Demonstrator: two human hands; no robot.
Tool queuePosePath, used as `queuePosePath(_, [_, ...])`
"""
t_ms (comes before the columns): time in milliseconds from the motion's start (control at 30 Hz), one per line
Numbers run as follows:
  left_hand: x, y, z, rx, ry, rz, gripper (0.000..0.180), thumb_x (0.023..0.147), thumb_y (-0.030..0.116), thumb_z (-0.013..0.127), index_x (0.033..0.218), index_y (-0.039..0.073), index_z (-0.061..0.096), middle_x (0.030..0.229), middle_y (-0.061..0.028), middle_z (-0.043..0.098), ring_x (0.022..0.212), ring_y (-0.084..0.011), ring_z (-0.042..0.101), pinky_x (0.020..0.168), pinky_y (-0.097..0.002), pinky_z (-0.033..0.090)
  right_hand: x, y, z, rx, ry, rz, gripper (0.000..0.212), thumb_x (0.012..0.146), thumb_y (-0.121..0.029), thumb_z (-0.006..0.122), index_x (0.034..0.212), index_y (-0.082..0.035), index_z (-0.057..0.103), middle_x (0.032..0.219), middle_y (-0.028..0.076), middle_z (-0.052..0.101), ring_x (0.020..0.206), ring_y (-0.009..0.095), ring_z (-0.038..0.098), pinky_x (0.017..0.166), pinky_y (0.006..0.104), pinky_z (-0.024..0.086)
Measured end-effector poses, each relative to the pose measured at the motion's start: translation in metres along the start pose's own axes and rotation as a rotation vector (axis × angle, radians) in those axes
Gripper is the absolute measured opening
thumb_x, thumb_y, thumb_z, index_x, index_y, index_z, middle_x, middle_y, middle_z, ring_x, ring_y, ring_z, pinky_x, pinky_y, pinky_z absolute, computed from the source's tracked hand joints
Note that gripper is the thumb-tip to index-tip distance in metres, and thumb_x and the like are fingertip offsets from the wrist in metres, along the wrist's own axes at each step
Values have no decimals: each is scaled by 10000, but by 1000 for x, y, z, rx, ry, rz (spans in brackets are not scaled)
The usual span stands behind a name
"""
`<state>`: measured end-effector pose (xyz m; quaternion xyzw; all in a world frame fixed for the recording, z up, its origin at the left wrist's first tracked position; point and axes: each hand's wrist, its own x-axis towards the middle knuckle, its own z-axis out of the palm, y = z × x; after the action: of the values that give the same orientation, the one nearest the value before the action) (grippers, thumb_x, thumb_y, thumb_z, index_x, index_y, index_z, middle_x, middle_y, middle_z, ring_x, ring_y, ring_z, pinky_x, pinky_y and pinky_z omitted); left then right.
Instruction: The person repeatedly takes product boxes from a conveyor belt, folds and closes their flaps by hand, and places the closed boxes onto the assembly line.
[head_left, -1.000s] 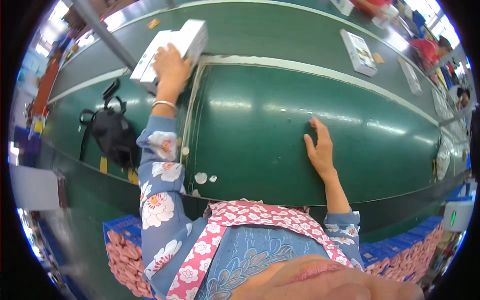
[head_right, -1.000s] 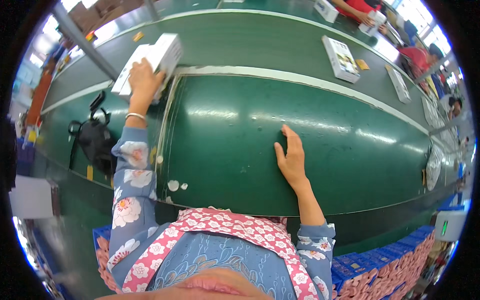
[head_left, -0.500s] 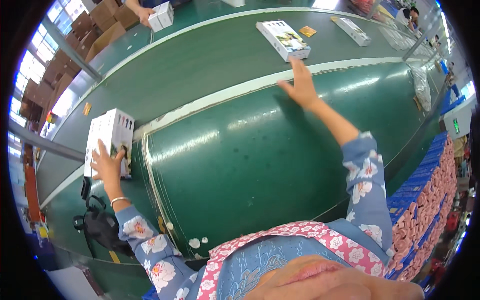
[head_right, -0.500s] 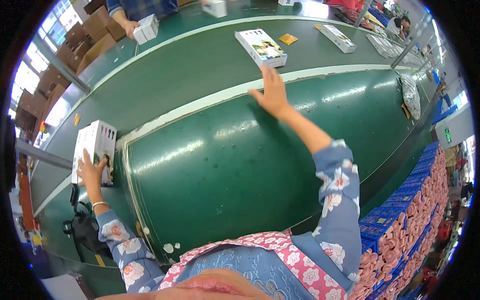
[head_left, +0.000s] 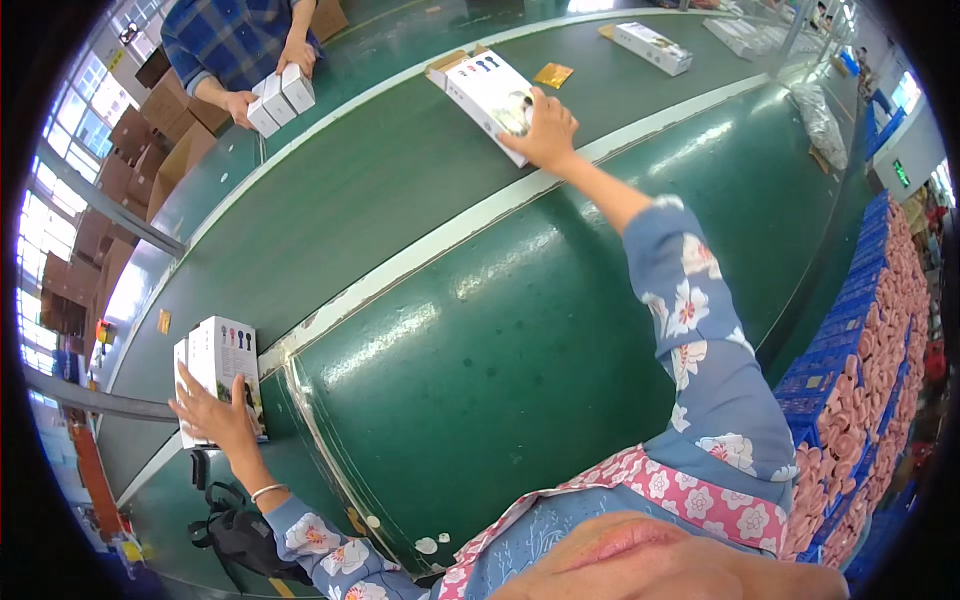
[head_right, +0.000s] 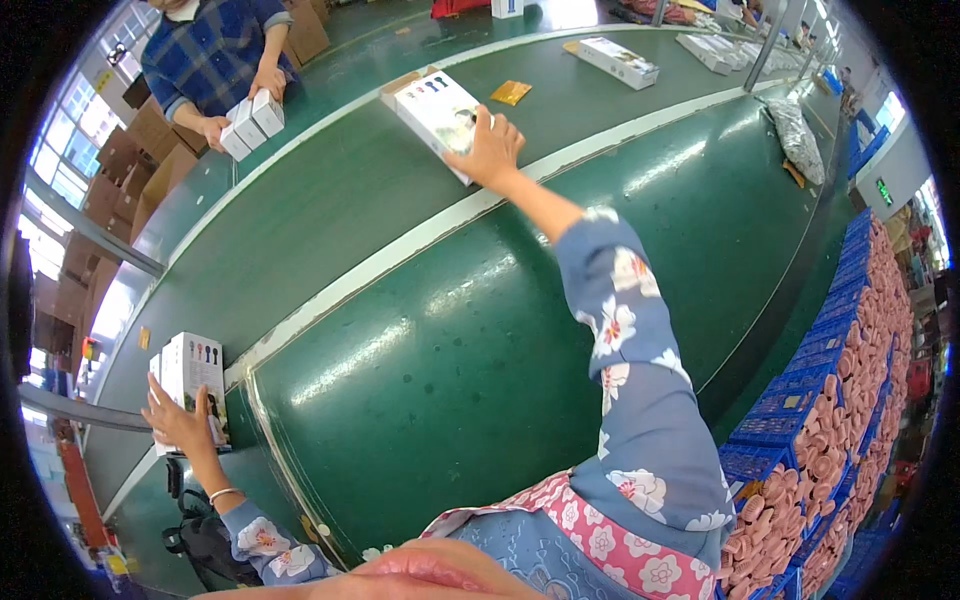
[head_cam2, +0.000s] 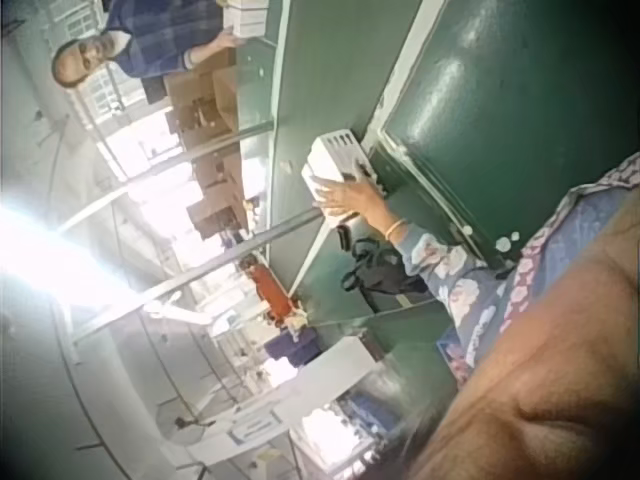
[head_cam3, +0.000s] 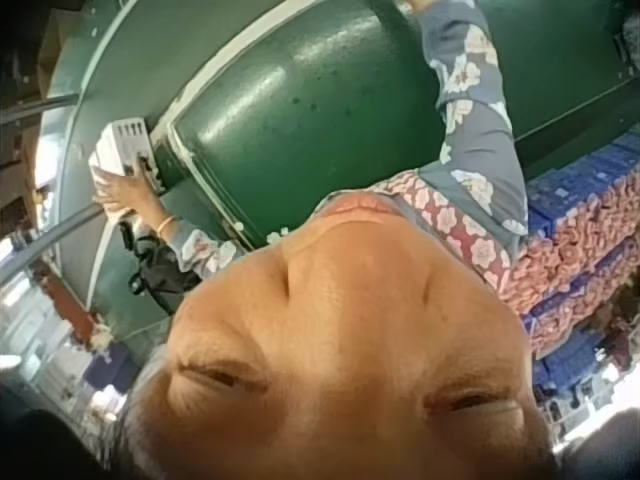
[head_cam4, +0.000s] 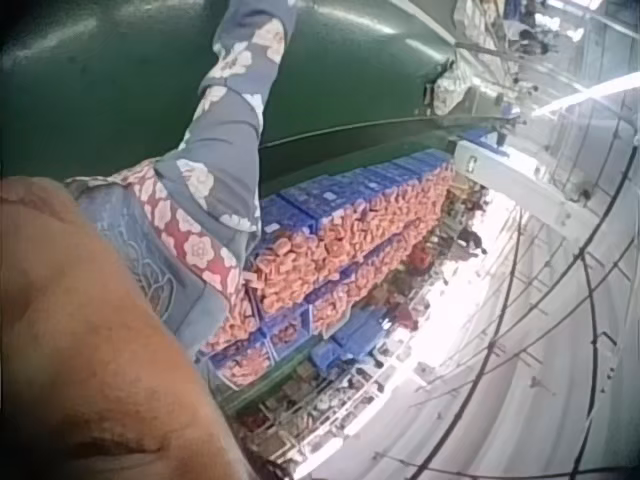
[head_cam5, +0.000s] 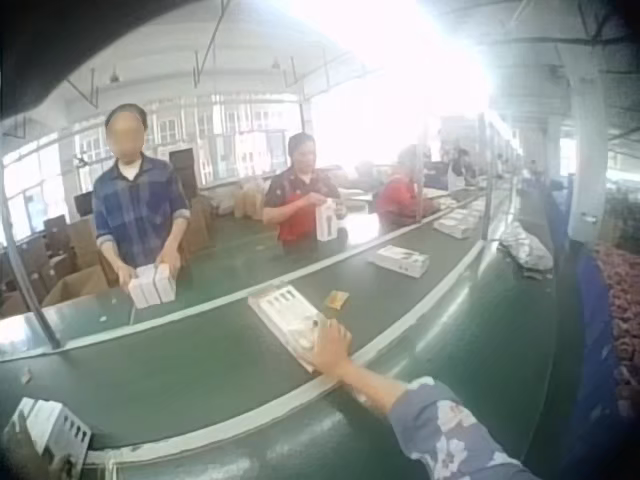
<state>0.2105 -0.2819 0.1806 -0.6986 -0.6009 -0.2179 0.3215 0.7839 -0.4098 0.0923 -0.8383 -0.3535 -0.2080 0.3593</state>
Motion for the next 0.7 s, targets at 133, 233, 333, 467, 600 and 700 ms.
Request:
queuePosePath(133, [-5, 77, -56, -698, 143, 317, 864, 722, 232, 778, 1416, 24, 308, 1400, -162, 420, 1293, -311, 391, 1093, -433, 270, -62, -34, -60, 289, 168, -187, 867, 678, -395, 758, 1333, -30, 321, 1186, 176, 437, 1131, 381, 406, 946, 498, 306])
queuePosePath(233, [-25, 161, -110, -1127, 12, 374, 888, 716, 179, 791, 1420, 10, 278, 1425, -176, 361, 1304, -312, 365, 1092, -406, 270, -115, -52, -107, 454, 231, -289, 886, 682, -385, 759, 1352, -24, 306, 1274, 196, 393, 1203, 362, 367, 988, 473, 267])
queuePosePath(333, [-53, 215, -155, -1596, -203, 375, 1039, 687, 178, 822, 1456, 26, 139, 1426, -204, 325, 1303, -315, 355, 1086, -408, 272, -163, -76, -147, 512, 254, -304, 921, 688, -355, 771, 1380, -6, 274, 1347, 264, 329, 1243, 412, 323, 1027, 491, 244])
queuePosePath(467, [-103, 256, -181, -2216, -295, 70, 973, 760, 71, 751, 1454, 29, 70, 1304, -170, 401, 1171, -241, 452, 981, -352, 387, -233, -90, -190, 272, 164, -435, 1018, 639, -537, 770, 1378, -21, 296, 1376, 266, 316, 1248, 428, 338, 1036, 589, 222])
queuePosePath(600, [-115, 243, -165, -2052, -446, 172, 812, 851, 70, 643, 1450, 61, 94, 1146, -116, 498, 981, -173, 544, 886, -311, 433, -250, -66, -225, 420, -12, -424, 763, 782, -397, 708, 1342, -2, 371, 1318, 216, 431, 1206, 384, 432, 1040, 489, 298])
queuePosePath(700, [-128, 233, -168, -2168, -434, 273, 811, 847, 77, 648, 1446, 82, 101, 1188, -127, 492, 1024, -196, 529, 899, -325, 423, -218, -78, -249, 877, -156, -11, 513, 915, -274, 566, 1310, 17, 418, 1251, 169, 516, 1148, 266, 508, 985, 358, 386])
